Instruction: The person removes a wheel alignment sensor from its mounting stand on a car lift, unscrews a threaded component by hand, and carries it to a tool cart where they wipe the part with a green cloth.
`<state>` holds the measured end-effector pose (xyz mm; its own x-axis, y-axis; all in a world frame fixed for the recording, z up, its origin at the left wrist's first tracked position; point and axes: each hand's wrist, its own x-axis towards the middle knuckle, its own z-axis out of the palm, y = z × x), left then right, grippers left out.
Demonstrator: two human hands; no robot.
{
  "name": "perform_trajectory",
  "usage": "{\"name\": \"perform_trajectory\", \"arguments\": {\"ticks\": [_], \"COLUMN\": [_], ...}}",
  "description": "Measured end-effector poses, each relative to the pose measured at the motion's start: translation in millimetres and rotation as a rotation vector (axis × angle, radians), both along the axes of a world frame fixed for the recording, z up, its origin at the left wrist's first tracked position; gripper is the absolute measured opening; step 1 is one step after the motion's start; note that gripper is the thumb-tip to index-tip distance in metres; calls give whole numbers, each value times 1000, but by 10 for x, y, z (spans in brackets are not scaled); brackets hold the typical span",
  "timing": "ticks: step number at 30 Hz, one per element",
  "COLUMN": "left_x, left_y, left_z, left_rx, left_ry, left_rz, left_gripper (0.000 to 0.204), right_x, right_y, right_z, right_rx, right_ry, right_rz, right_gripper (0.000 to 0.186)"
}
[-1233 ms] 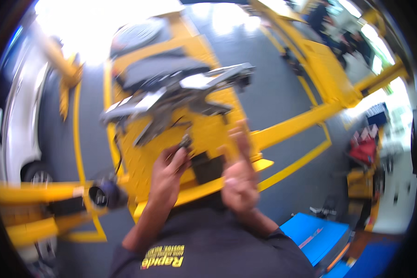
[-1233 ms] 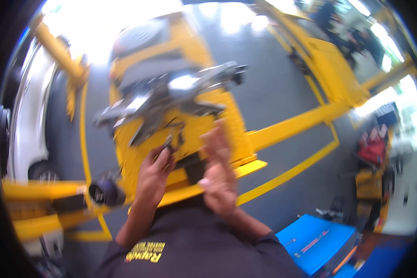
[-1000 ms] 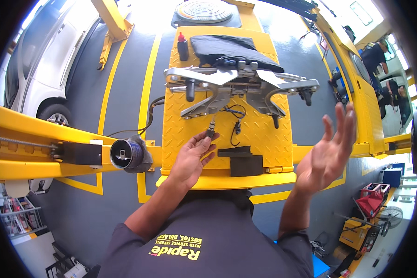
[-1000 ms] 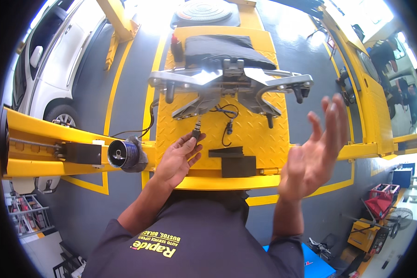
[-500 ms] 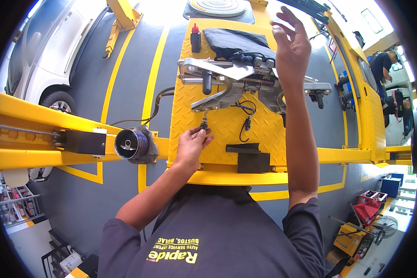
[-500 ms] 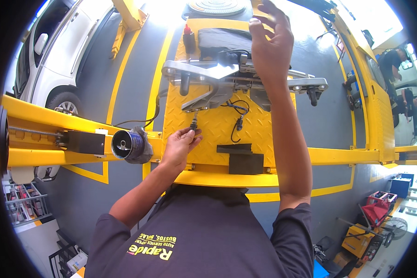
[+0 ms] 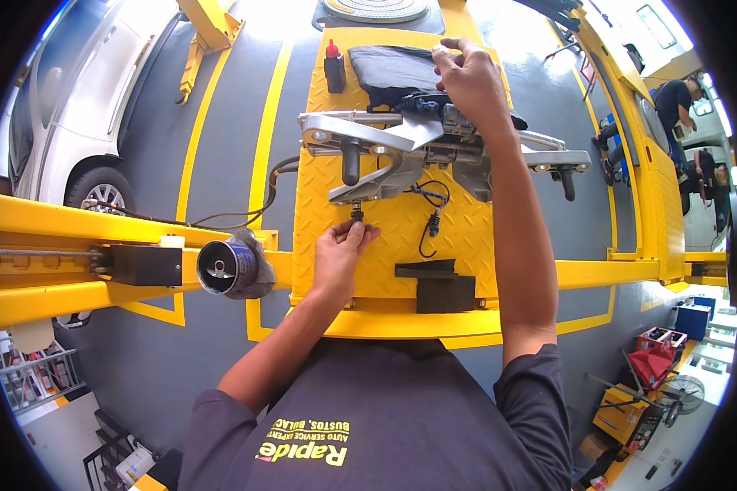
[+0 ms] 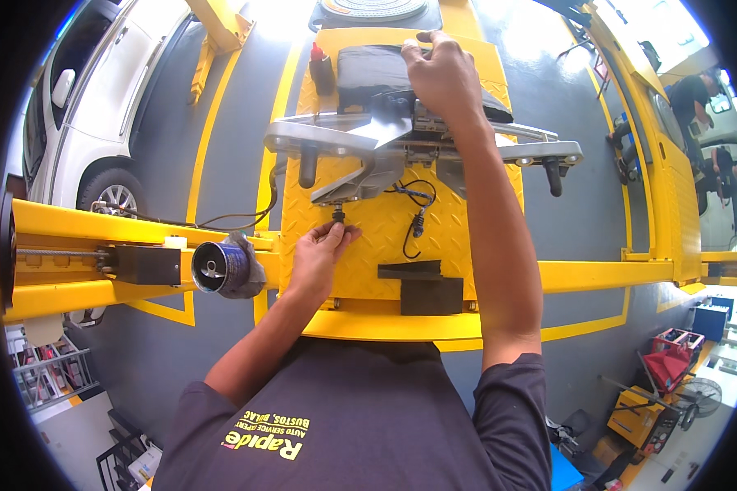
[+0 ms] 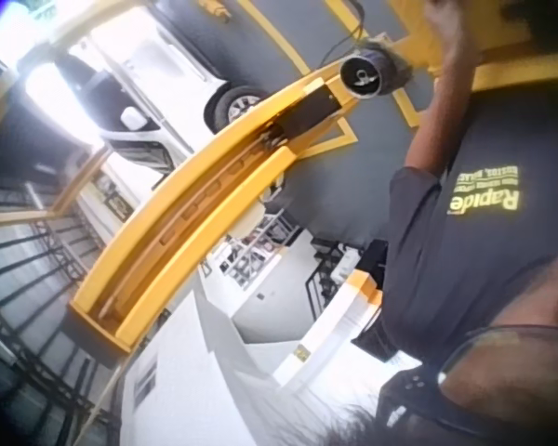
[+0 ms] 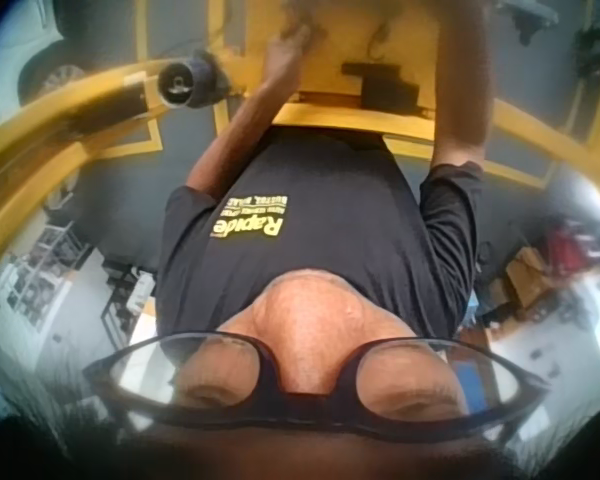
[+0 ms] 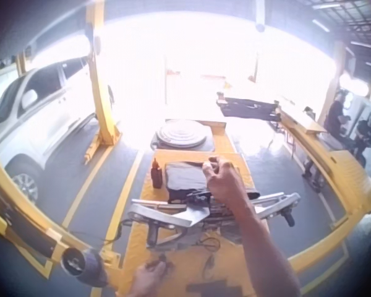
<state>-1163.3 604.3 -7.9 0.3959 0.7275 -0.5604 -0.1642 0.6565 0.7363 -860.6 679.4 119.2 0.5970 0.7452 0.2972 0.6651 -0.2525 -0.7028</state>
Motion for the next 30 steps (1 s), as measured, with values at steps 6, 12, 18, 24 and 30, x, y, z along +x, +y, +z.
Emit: {"name": "perform_trajectory", "arguments": {"ticks": [6, 12, 18, 24, 30], "left_x": [-27, -28, 0, -174, -271], "left_y": [123, 177, 218, 408, 526], "left_z": [81, 12, 117, -31, -165], "left_rx": [17, 97, 101, -288, -534], "left_ry": [67, 185, 250, -80, -312], "left_rz": [-99, -156, -179, -197, -214], "left_gripper": [30, 30, 26, 26, 31], "right_x": [-111, -157, -203, -192, -208], "right_y": [-31, -23, -46, -63, -70], "right_z": [40, 55, 139, 97, 123], "right_rx": [-114, -233, -263, -184, -116], "right_ry": [-167, -163, -195, -233, -250], "right_rz": [-63, -52, -30, -40, -10], "right_gripper": [58, 65, 66, 65, 65]}}
